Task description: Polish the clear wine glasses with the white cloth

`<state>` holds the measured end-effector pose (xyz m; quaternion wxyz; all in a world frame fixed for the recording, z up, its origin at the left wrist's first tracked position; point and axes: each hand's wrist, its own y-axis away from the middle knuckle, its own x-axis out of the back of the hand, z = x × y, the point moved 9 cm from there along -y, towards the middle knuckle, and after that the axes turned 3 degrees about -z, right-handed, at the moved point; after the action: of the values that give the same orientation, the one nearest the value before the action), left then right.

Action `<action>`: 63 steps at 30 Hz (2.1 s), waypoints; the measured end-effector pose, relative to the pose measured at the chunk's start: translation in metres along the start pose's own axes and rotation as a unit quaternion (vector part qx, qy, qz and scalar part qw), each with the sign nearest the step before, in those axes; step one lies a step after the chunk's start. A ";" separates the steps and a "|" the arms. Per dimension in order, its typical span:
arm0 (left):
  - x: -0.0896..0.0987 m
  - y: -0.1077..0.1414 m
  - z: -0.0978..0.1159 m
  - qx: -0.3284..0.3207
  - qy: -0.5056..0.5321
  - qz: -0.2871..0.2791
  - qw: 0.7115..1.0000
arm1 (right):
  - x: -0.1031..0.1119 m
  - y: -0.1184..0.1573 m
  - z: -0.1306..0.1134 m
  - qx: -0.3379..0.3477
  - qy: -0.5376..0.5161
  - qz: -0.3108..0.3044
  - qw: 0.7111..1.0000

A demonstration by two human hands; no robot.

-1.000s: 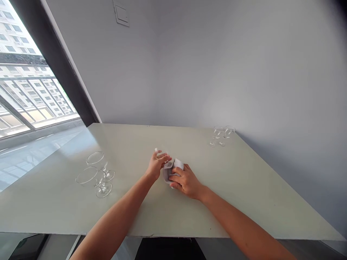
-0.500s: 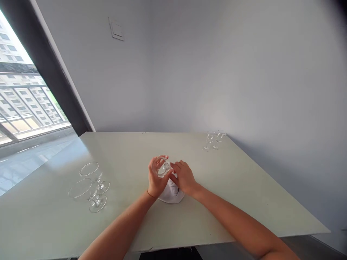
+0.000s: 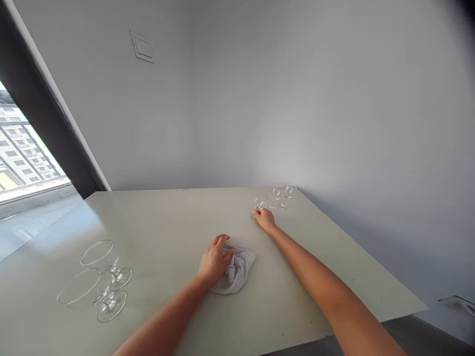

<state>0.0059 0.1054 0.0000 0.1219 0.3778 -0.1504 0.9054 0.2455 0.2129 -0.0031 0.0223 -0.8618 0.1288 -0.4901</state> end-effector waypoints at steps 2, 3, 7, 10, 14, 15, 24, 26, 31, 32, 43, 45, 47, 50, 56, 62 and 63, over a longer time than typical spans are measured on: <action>0.000 0.000 0.000 0.006 -0.001 -0.003 1.000 | 0.003 -0.011 0.016 -0.010 -0.008 0.002 1.000; 0.000 0.000 0.000 0.007 -0.001 -0.006 1.000 | 0.005 -0.015 0.023 -0.013 -0.013 0.003 1.000; 0.001 -0.001 0.000 0.012 -0.003 -0.009 1.000 | 0.007 -0.029 0.041 -0.020 -0.030 0.006 0.999; 0.001 -0.001 0.001 0.012 -0.002 -0.012 1.000 | 0.007 -0.036 0.048 -0.021 -0.036 0.005 0.999; 0.001 0.000 0.002 0.007 -0.003 -0.013 1.000 | 0.007 -0.041 0.055 -0.033 -0.037 0.011 0.999; 0.001 0.000 0.002 0.007 -0.004 -0.012 1.000 | 0.007 -0.042 0.057 -0.039 -0.036 0.014 0.998; 0.000 0.000 0.000 0.014 -0.005 -0.022 1.000 | 0.007 -0.044 0.062 -0.099 -0.021 0.054 0.993; 0.001 0.000 0.002 0.014 -0.003 -0.018 1.000 | 0.009 -0.040 0.062 -0.106 -0.025 0.065 0.992; 0.007 0.002 0.007 0.013 0.012 0.006 1.000 | 0.015 -0.021 0.061 -0.128 -0.056 0.096 0.986; 0.010 0.003 0.008 0.010 0.016 0.017 1.000 | 0.016 -0.016 0.061 -0.132 -0.064 0.102 0.984; 0.051 0.024 0.066 -0.081 0.063 0.100 0.990 | 0.022 0.024 0.061 -0.119 -0.130 0.128 0.976; 0.060 0.041 0.076 -0.106 0.052 0.115 0.986 | 0.022 0.028 0.061 -0.114 -0.137 0.130 0.975; 0.080 0.067 0.070 -0.087 0.013 0.191 0.978 | 0.023 0.031 0.060 -0.109 -0.143 0.132 0.975; 0.134 0.130 0.028 0.039 -0.061 0.433 0.898 | 0.024 0.036 0.058 -0.098 -0.153 0.134 0.974; 0.196 0.213 -0.060 0.175 -0.079 0.544 0.817 | 0.025 0.041 0.055 -0.081 -0.158 0.129 0.976; 0.190 0.192 -0.148 0.320 0.082 0.303 0.894 | 0.025 0.038 0.055 -0.075 -0.150 0.131 0.977; 0.191 0.186 -0.154 0.322 0.093 0.290 0.896 | 0.024 0.038 0.054 -0.072 -0.150 0.132 0.977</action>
<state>-0.2866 0.0095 0.0012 -0.2616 0.2497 0.0588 0.9305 0.2960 0.1654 -0.0171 0.0435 -0.9001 0.2719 -0.3377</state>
